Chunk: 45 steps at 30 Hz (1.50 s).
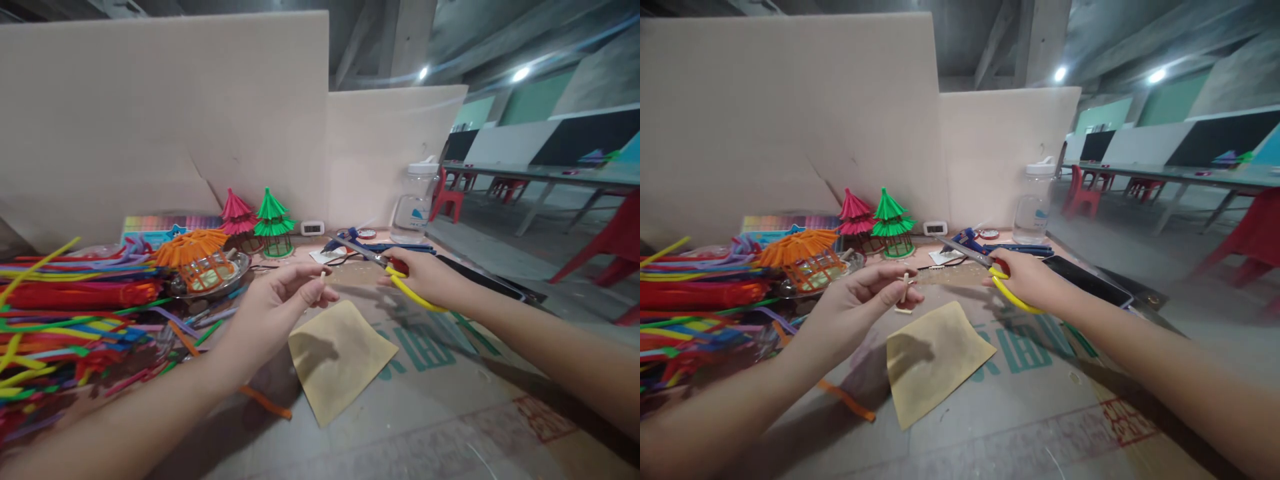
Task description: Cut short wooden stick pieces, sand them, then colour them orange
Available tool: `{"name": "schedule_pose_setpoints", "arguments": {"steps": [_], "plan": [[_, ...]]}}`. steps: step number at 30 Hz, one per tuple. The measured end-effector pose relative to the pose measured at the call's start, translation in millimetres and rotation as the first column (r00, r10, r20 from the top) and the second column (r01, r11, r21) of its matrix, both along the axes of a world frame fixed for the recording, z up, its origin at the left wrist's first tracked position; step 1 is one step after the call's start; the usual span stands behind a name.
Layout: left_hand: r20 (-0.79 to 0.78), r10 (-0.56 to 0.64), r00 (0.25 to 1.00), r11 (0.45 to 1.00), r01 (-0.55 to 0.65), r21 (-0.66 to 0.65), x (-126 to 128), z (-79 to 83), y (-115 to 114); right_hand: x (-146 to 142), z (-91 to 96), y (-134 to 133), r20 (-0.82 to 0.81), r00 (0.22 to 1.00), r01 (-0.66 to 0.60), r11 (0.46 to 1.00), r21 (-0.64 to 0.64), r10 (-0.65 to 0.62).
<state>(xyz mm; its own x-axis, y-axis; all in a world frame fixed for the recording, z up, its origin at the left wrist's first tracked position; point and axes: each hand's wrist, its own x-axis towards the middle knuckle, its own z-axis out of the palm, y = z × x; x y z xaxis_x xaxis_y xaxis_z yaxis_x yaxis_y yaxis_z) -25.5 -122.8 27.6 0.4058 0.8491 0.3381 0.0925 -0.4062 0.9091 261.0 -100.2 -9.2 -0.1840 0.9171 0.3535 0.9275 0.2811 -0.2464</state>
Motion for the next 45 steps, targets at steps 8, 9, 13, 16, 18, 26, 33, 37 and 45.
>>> {"name": "schedule_pose_setpoints", "arguments": {"steps": [8,9,13,16,18,26,33,37,45], "plan": [[0.025,-0.014,1.0,0.998,0.016,-0.066,2.1,-4.3,2.4,31.8,-50.0,35.0,0.059,0.997,-0.047,0.999,-0.009,0.047],[0.013,-0.016,1.0,0.998,0.017,-0.06,2.3,-6.3,3.9,32.5,-52.0,35.9,0.072,0.996,-0.044,0.999,-0.009,0.044],[-0.095,0.006,0.995,1.0,-0.008,-0.016,2.9,-20.3,12.4,33.6,-52.9,36.6,0.134,0.99,-0.033,0.999,-0.008,0.034],[-0.145,0.031,0.989,0.997,-0.042,-0.072,3.9,-33.2,16.8,31.9,-44.5,32.6,0.183,0.982,-0.041,0.999,0.001,0.04],[-0.121,0.008,0.993,0.987,-0.027,-0.158,5.5,-40.0,17.3,26.6,-35.6,25.9,0.194,0.981,-0.039,0.997,0.064,0.025],[0.049,-0.107,0.993,0.927,0.118,-0.355,12.0,-50.4,13.5,-39.2,-18.5,-32.4,0.125,0.685,-0.701,0.604,0.379,0.717],[-0.001,-0.177,0.984,0.941,0.169,-0.295,15.3,-59.0,13.0,-61.9,-25.0,-42.0,-0.051,0.643,-0.672,0.594,0.441,0.765],[-0.198,-0.186,0.962,0.982,0.174,-0.076,13.0,-55.4,7.3,-59.6,-25.2,-43.6,-0.185,0.642,-0.631,0.649,0.424,0.744],[-0.702,-0.038,0.711,0.856,0.387,0.344,5.0,-42.9,2.8,-42.3,-28.5,-31.2,-0.34,0.887,-0.328,0.945,0.012,0.312]]}}
